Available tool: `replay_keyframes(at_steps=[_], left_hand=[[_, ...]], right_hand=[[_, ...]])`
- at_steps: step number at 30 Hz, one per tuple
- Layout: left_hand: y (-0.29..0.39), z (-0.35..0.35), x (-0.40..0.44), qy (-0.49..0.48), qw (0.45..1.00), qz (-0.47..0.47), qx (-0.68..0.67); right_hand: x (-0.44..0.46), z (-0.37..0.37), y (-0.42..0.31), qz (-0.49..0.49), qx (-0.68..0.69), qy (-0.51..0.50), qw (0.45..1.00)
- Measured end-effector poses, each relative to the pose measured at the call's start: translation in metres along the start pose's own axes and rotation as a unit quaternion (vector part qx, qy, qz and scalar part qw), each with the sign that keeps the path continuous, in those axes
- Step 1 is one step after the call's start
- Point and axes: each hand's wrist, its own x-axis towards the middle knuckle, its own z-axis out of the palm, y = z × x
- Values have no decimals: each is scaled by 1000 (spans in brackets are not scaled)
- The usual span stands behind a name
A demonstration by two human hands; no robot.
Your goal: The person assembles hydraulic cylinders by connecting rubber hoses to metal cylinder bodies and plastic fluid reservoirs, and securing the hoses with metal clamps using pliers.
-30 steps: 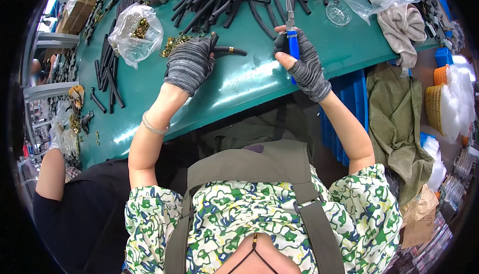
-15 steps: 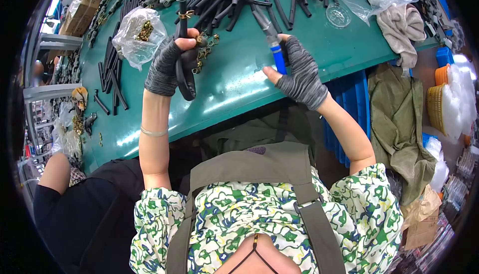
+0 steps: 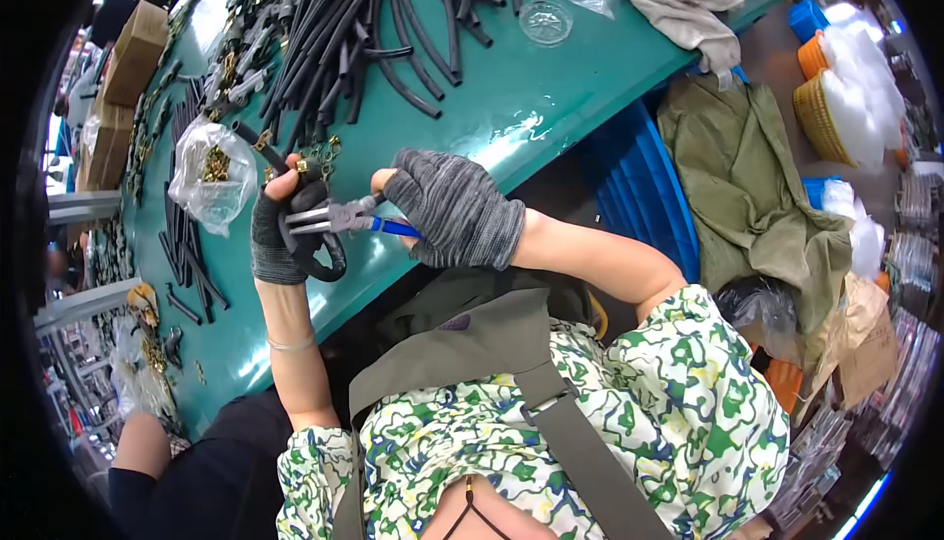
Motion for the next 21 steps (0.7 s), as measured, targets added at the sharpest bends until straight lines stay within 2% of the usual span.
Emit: replay_keyframes(at_steps=[1,4,7,11,14,17,21], left_hand=[[-3,12,-2,103,994,30,37],[-3,2,7,-35,996,-21,-76],[-12,4,19,-104,988,-60,-94],[-23,22,24,-71,990,-72,-94],[-24,24,28,-89,990,-82,-76],[-26,36,23,-36,994,-80,-60],[-23,29,26,-34,997,-42,49]], right_hand=[[0,-3,1,16,-7,6,1000],[-5,-10,4,53,-41,33,997],[-5,-19,11,99,-56,-2,994],[-2,-27,20,130,-46,-37,990],[-2,-31,20,141,-25,-59,988],[0,-31,21,138,-3,-64,988],[1,-28,21,130,0,-36,991]])
